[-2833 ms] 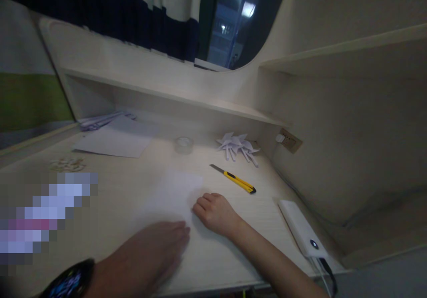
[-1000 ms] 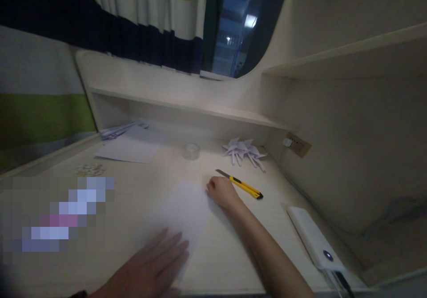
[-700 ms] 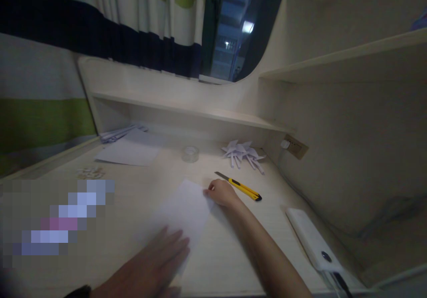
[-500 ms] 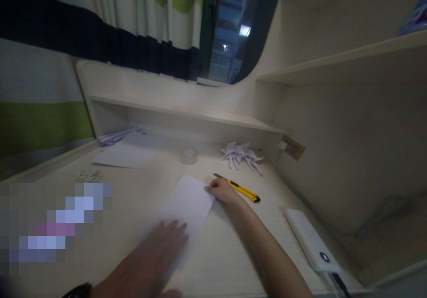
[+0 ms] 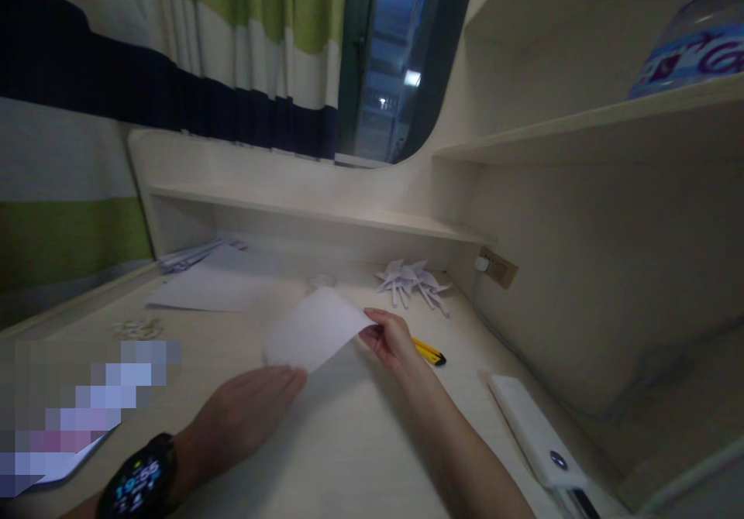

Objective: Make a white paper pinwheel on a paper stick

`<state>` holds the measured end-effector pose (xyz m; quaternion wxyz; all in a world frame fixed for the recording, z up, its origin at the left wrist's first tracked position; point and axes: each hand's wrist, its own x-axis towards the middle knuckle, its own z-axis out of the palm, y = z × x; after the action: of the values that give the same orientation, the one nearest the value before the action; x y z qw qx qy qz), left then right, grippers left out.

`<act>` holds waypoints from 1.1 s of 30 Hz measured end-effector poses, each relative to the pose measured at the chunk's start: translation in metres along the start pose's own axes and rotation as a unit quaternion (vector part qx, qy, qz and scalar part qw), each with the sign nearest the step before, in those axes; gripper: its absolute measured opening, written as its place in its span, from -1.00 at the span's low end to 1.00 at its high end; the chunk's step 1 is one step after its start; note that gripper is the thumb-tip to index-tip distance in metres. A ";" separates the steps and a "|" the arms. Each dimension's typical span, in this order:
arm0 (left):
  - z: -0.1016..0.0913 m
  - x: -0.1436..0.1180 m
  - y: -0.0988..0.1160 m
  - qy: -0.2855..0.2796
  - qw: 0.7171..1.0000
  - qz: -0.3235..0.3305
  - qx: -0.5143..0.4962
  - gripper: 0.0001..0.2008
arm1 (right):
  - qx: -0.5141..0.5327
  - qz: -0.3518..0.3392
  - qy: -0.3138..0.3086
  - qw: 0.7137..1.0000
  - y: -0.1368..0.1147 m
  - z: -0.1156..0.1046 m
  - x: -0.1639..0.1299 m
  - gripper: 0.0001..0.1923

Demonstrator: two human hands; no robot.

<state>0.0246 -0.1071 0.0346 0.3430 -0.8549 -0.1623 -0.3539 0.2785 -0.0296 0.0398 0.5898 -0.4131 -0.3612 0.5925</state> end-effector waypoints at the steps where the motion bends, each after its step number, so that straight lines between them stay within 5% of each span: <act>1: 0.001 -0.003 -0.003 -0.002 1.000 -0.003 0.004 -0.72 | 0.006 -0.002 0.002 1.000 -0.002 0.000 -0.001 -0.82; 5: 0.000 -0.010 -0.021 -0.028 0.999 -0.037 -0.002 -0.66 | 0.026 -0.012 0.016 0.999 -0.012 0.001 -0.005 -0.82; 8: -0.008 -0.002 -0.041 -0.037 0.991 -0.115 -0.052 -0.71 | -0.007 -0.025 -0.028 0.999 -0.021 0.002 -0.011 -0.77; 11: -0.021 0.017 -0.066 -0.029 0.952 -0.260 -0.159 -0.73 | -0.107 -0.081 -0.074 0.988 -0.033 0.002 -0.019 -0.67; 14: -0.026 0.034 -0.091 -0.075 0.886 -0.372 -0.266 -0.75 | -0.212 -0.133 -0.040 0.967 -0.043 0.000 -0.025 -0.66; 16: -0.019 0.036 -0.103 -0.112 0.841 -0.438 -0.297 -0.76 | -0.254 -0.115 -0.047 0.959 -0.047 -0.003 -0.026 -0.64; 19: 0.004 0.023 -0.114 -0.156 0.811 -0.454 -0.334 -0.75 | -0.296 -0.043 -0.109 0.948 -0.044 -0.011 -0.021 -0.64; 23: 0.039 -0.007 -0.115 -0.228 0.761 -0.459 -0.398 -0.69 | -0.405 0.048 -0.202 0.891 -0.028 -0.024 -0.008 -0.63; 27: 0.057 -0.028 -0.107 -0.259 0.782 -0.418 -0.384 -0.71 | -0.493 0.090 -0.272 0.821 -0.018 -0.035 0.001 -0.62; 33: 0.061 -0.041 -0.097 -0.258 0.832 -0.370 -0.324 -0.75 | -0.564 0.034 -0.270 0.780 -0.013 -0.033 0.003 -0.60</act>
<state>-0.0242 0.0029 0.0196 -0.1641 -0.8533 -0.4249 -0.2537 0.3142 -0.0283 0.0378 0.1090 -0.5071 -0.7609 0.3899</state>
